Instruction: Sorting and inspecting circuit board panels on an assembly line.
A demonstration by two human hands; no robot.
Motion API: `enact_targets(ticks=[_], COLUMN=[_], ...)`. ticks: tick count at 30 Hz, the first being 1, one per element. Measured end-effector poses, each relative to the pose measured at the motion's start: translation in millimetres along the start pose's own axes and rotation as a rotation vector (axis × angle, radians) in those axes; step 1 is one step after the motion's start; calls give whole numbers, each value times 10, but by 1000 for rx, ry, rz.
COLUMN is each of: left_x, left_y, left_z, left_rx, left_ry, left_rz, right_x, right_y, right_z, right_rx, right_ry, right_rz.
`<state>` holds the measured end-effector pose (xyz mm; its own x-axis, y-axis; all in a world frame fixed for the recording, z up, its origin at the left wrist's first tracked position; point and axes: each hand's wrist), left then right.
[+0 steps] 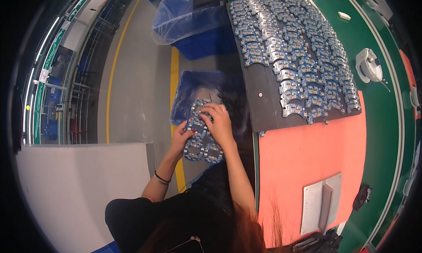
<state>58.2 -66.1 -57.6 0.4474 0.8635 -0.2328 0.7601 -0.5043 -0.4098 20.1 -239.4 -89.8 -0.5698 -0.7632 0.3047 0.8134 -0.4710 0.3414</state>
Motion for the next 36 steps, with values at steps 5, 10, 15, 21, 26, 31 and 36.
enact_targets(ticks=[5, 10, 15, 21, 26, 31, 36], left_x=[-32, -92, -115, -47, -107, -71, -102], left_y=[27, 10, 14, 94, 50, 42, 40], left_z=[-109, -177, -225, -140, -188, -173, -170], left_rx=[-1, 33, 26, -51, 66, 13, 18], left_ry=[14, -14, -5, 167, 7, 67, 96], left_rz=[52, 77, 80, 98, 65, 81, 72], right_x=[82, 150, 153, -13, 4, -18, -107], right_y=[111, 155, 171, 170, 188, 290, 271], right_z=[70, 116, 184, 136, 103, 169, 3], right_rx=[-32, -126, -11, 37, -106, -35, -65], right_ry=[4, 98, -99, -178, 26, -148, -114], right_rz=[-39, -64, -71, -167, -269, -186, -202])
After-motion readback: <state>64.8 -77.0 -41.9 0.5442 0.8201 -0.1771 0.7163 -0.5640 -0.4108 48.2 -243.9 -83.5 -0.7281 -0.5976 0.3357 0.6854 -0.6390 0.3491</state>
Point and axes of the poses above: each hand's wrist, its own y-axis towards the middle knuckle, its own x-axis out of the back of the hand, z = x × y, and after that the axes turned 2 degrees about -y, right-handed
